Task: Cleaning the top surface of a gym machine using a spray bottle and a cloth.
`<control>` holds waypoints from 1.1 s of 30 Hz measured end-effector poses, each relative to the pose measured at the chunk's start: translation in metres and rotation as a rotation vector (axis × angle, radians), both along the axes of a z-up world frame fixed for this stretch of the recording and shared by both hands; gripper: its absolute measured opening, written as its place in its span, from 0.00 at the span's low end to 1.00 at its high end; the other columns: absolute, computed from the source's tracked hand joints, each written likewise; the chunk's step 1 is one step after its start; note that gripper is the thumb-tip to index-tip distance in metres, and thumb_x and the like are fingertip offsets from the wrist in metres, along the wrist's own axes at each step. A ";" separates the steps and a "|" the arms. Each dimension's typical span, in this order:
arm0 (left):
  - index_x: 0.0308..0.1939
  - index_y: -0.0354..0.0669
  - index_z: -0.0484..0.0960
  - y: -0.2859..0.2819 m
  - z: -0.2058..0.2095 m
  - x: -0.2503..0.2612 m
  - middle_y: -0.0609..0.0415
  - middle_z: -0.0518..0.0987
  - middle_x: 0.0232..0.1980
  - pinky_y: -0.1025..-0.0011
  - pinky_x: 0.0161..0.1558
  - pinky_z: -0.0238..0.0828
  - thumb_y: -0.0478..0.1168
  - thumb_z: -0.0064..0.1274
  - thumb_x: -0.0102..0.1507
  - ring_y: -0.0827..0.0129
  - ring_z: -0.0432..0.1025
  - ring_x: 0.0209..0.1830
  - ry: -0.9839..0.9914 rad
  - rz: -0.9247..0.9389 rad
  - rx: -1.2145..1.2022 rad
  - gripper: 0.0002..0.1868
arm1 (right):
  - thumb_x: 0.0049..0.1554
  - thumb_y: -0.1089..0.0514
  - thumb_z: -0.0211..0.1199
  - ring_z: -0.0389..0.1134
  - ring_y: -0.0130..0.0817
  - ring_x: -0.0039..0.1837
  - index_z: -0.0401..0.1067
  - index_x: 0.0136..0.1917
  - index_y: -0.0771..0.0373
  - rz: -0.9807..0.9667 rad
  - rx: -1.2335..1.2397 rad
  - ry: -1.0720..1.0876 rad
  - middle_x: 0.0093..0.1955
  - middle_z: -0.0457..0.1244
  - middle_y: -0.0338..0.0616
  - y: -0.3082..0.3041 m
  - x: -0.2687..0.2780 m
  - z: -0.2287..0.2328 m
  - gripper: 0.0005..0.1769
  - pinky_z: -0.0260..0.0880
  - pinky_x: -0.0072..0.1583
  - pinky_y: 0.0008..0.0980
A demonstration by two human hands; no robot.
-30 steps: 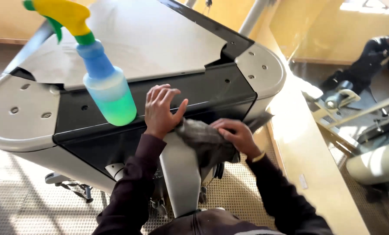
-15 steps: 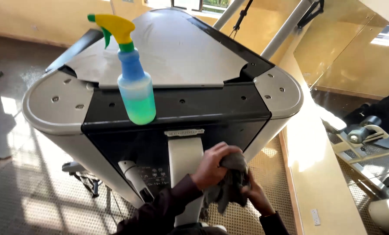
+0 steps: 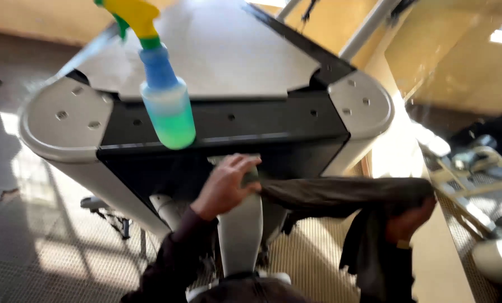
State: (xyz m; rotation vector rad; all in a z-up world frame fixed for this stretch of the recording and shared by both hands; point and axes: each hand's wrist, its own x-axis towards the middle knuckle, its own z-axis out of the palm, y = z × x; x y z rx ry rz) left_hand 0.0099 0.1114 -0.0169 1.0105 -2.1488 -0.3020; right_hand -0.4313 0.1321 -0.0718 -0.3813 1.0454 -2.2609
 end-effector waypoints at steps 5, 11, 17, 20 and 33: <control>0.55 0.44 0.83 0.043 0.036 0.052 0.54 0.83 0.52 0.69 0.52 0.71 0.39 0.59 0.67 0.67 0.75 0.47 0.372 0.223 -0.090 0.13 | 0.57 0.45 0.57 0.69 0.36 0.62 0.78 0.56 0.54 0.080 -0.507 0.070 0.57 0.68 0.42 -0.051 -0.020 0.072 0.19 0.71 0.69 0.39; 0.74 0.41 0.54 0.017 0.037 0.111 0.40 0.60 0.74 0.54 0.64 0.68 0.44 0.63 0.68 0.47 0.62 0.75 0.505 0.610 -0.483 0.39 | 0.56 0.49 0.63 0.71 0.39 0.64 0.79 0.58 0.54 0.398 -0.491 0.079 0.60 0.71 0.43 -0.163 0.020 0.084 0.18 0.71 0.74 0.41; 0.86 0.62 0.30 -0.044 0.025 0.132 0.42 0.42 0.90 0.41 0.83 0.57 0.57 0.78 0.62 0.42 0.52 0.90 0.488 0.515 -0.342 0.70 | 0.57 0.39 0.60 0.47 0.46 0.76 0.68 0.69 0.49 0.654 -0.006 1.806 0.75 0.52 0.46 -0.133 0.185 0.120 0.29 0.46 0.73 0.52; 0.86 0.63 0.28 -0.046 0.026 0.134 0.39 0.46 0.87 0.40 0.82 0.50 0.57 0.80 0.62 0.36 0.53 0.87 0.492 0.439 -0.277 0.73 | 0.57 0.21 0.55 0.42 0.52 0.84 0.71 0.71 0.39 0.639 0.215 2.096 0.80 0.51 0.48 -0.146 0.178 0.094 0.37 0.43 0.74 0.58; 0.86 0.49 0.37 -0.064 0.010 0.126 0.25 0.72 0.68 0.38 0.66 0.61 0.74 0.73 0.47 0.26 0.71 0.66 0.256 0.714 -0.305 0.80 | 0.68 0.22 0.47 0.59 0.52 0.70 0.74 0.68 0.34 -0.069 0.793 2.216 0.70 0.62 0.40 -0.291 -0.037 0.018 0.28 0.61 0.59 0.65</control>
